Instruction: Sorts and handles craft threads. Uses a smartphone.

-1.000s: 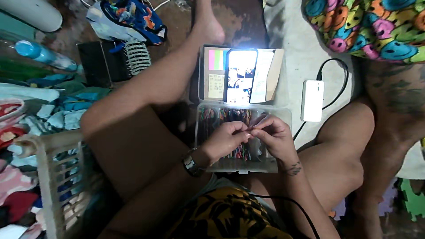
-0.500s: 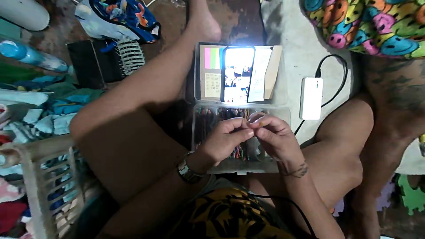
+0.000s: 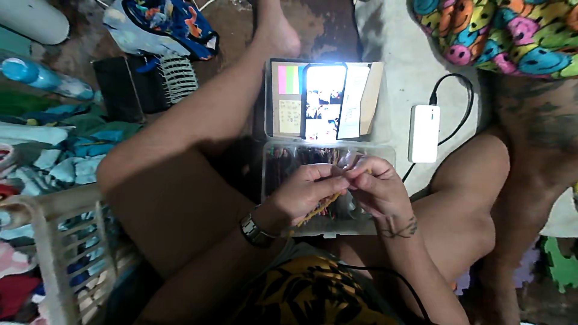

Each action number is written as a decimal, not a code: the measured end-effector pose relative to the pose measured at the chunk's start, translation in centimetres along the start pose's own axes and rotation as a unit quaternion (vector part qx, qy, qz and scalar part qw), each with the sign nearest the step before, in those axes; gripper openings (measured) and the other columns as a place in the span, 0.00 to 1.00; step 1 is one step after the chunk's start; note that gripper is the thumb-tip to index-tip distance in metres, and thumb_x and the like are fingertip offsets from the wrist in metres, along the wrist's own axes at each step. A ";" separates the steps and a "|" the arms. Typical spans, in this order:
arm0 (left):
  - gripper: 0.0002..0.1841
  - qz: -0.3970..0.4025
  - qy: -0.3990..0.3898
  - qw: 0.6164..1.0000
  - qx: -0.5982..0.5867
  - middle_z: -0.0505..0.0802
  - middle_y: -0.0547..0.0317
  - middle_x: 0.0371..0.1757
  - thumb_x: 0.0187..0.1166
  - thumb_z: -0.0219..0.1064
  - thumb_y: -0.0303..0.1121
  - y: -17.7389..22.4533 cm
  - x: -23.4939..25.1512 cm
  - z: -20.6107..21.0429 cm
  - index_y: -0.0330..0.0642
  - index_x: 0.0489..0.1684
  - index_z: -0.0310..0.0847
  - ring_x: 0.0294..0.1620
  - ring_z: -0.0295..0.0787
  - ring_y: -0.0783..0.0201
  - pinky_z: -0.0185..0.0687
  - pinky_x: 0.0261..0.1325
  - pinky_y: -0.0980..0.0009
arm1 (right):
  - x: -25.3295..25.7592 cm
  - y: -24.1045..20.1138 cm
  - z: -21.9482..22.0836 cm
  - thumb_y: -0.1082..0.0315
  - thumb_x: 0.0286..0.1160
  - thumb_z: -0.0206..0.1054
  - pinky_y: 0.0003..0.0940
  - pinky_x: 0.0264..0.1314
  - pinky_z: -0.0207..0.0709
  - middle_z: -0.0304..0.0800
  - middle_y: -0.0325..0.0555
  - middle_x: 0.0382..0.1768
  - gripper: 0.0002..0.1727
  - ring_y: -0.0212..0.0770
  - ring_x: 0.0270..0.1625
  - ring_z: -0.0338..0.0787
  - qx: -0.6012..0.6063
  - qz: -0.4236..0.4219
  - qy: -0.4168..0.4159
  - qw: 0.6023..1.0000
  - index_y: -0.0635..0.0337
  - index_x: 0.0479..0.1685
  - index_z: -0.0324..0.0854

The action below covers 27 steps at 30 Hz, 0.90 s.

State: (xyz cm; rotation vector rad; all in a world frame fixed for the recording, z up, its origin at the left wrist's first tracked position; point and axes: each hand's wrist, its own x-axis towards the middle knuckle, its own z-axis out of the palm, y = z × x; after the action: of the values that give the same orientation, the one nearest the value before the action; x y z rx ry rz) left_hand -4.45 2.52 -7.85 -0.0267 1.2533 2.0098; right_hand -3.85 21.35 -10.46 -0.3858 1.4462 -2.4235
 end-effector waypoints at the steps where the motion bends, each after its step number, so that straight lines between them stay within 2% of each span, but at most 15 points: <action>1: 0.08 0.001 -0.004 1.000 0.001 0.92 0.72 0.34 0.83 0.61 0.25 0.0 0.0 0.1 0.43 0.41 0.88 0.32 0.83 0.81 0.79 0.38 0.84 | 0.0 0.1 0.2 0.60 0.75 0.74 0.19 0.48 0.84 0.93 0.28 0.43 0.05 0.22 0.43 0.89 0.025 -0.007 0.002 1.000 0.43 0.43 0.95; 5: 0.05 0.115 0.014 0.983 0.145 0.90 0.74 0.34 0.80 0.68 0.28 -0.6 0.0 0.3 0.39 0.40 0.90 0.33 0.82 0.87 0.78 0.38 0.88 | -0.1 -0.1 0.7 0.62 0.72 0.76 0.22 0.50 0.85 0.94 0.28 0.40 0.03 0.23 0.44 0.90 0.033 -0.020 0.035 0.999 0.43 0.40 0.94; 8: 0.10 0.181 0.059 0.941 0.280 0.91 0.63 0.39 0.82 0.68 0.32 -1.0 0.0 0.3 0.34 0.41 0.92 0.39 0.84 0.84 0.80 0.46 0.86 | 0.0 -0.1 1.4 0.65 0.66 0.80 0.24 0.47 0.87 0.92 0.29 0.34 0.03 0.25 0.39 0.90 0.029 -0.011 0.105 0.994 0.44 0.33 0.92; 10: 0.10 0.168 0.072 0.939 0.290 0.89 0.63 0.37 0.83 0.66 0.31 -0.9 0.0 0.3 0.34 0.39 0.91 0.36 0.82 0.84 0.79 0.42 0.87 | 0.1 -0.1 1.7 0.65 0.65 0.81 0.22 0.44 0.86 0.91 0.29 0.32 0.04 0.24 0.36 0.90 0.001 0.000 0.134 0.991 0.44 0.32 0.91; 11: 0.09 0.138 0.068 0.953 0.261 0.89 0.67 0.35 0.84 0.65 0.30 -0.6 -0.1 0.3 0.36 0.39 0.90 0.33 0.81 0.85 0.77 0.39 0.88 | 0.1 -0.2 1.4 0.63 0.69 0.79 0.21 0.44 0.86 0.91 0.29 0.34 0.02 0.23 0.37 0.89 -0.031 0.005 0.119 0.992 0.43 0.35 0.91; 14: 0.09 0.030 0.029 0.994 0.103 0.91 0.70 0.32 0.86 0.59 0.26 0.1 0.0 -0.1 0.38 0.42 0.88 0.28 0.81 0.83 0.78 0.33 0.86 | 0.0 -0.8 -0.1 0.57 0.79 0.70 0.21 0.52 0.85 0.92 0.29 0.52 0.07 0.23 0.49 0.89 -0.096 0.023 0.021 0.995 0.43 0.46 0.92; 16: 0.10 -0.001 0.004 0.998 0.065 0.90 0.72 0.32 0.86 0.59 0.26 0.2 -0.1 -0.1 0.40 0.43 0.88 0.27 0.81 0.83 0.78 0.33 0.86 | -0.1 -0.8 -0.2 0.61 0.75 0.75 0.20 0.47 0.86 0.95 0.30 0.44 0.04 0.23 0.43 0.91 -0.072 0.016 0.038 0.997 0.45 0.41 0.94; 18: 0.08 0.025 0.005 0.993 0.113 0.89 0.74 0.30 0.85 0.61 0.27 0.1 0.0 0.2 0.41 0.41 0.89 0.26 0.80 0.85 0.77 0.32 0.88 | 0.0 -0.7 0.1 0.64 0.70 0.78 0.20 0.45 0.86 0.94 0.30 0.38 0.02 0.22 0.39 0.90 -0.027 0.019 0.062 0.998 0.44 0.37 0.94; 20: 0.08 0.067 0.028 0.977 0.201 0.89 0.72 0.33 0.84 0.65 0.30 -0.3 0.0 0.2 0.38 0.42 0.90 0.28 0.78 0.87 0.75 0.33 0.89 | 0.2 -0.5 0.4 0.68 0.66 0.79 0.21 0.41 0.85 0.91 0.31 0.31 0.05 0.24 0.34 0.88 0.016 0.029 0.090 0.995 0.45 0.31 0.91; 22: 0.09 0.074 0.065 0.958 0.269 0.90 0.67 0.38 0.84 0.66 0.33 -0.5 0.0 0.3 0.37 0.43 0.91 0.32 0.79 0.86 0.76 0.38 0.88 | 0.7 -0.5 0.4 0.67 0.66 0.79 0.21 0.39 0.85 0.88 0.30 0.28 0.08 0.24 0.32 0.87 -0.014 0.024 0.104 0.994 0.42 0.28 0.86; 23: 0.10 0.070 0.080 0.951 0.290 0.90 0.65 0.40 0.84 0.66 0.33 -0.5 0.0 0.2 0.37 0.43 0.91 0.34 0.80 0.84 0.77 0.40 0.87 | 1.1 -0.5 0.0 0.63 0.70 0.77 0.20 0.40 0.84 0.87 0.27 0.30 0.07 0.22 0.34 0.86 -0.085 0.003 0.100 0.991 0.41 0.30 0.83; 24: 0.10 0.064 0.090 0.948 0.299 0.90 0.64 0.41 0.84 0.66 0.34 -0.6 0.0 0.2 0.38 0.44 0.91 0.35 0.81 0.83 0.77 0.41 0.85 | 1.5 -0.5 -0.5 0.57 0.77 0.72 0.18 0.42 0.82 0.85 0.25 0.33 0.06 0.20 0.36 0.85 -0.201 -0.028 0.095 0.974 0.42 0.35 0.80; 25: 0.10 0.056 0.096 0.948 0.297 0.91 0.65 0.41 0.84 0.66 0.34 -0.7 0.0 0.1 0.38 0.44 0.91 0.34 0.81 0.83 0.77 0.40 0.85 | 2.1 -0.6 -1.2 0.55 0.85 0.63 0.20 0.46 0.80 0.85 0.28 0.38 0.09 0.21 0.41 0.84 -0.347 -0.060 0.091 0.931 0.48 0.41 0.80; 26: 0.09 0.047 0.097 0.951 0.289 0.91 0.66 0.39 0.85 0.66 0.33 -0.8 0.0 0.1 0.39 0.43 0.91 0.32 0.80 0.84 0.76 0.39 0.86 | 2.6 -0.7 -1.9 0.55 0.88 0.55 0.30 0.53 0.79 0.88 0.37 0.44 0.16 0.29 0.47 0.85 -0.480 -0.076 0.086 0.870 0.57 0.49 0.82; 27: 0.09 0.041 0.095 0.955 0.278 0.90 0.67 0.37 0.85 0.65 0.33 -0.8 0.0 0.1 0.39 0.44 0.90 0.31 0.79 0.84 0.76 0.37 0.86 | 3.2 -0.7 -2.4 0.55 0.90 0.49 0.46 0.59 0.75 0.90 0.46 0.50 0.22 0.43 0.52 0.86 -0.576 -0.076 0.069 0.811 0.62 0.56 0.83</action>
State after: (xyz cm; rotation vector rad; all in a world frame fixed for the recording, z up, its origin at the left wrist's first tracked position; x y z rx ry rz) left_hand -3.92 2.81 -8.39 0.1093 1.9339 1.6822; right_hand -7.79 22.37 -10.66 -0.5625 2.9095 -1.3497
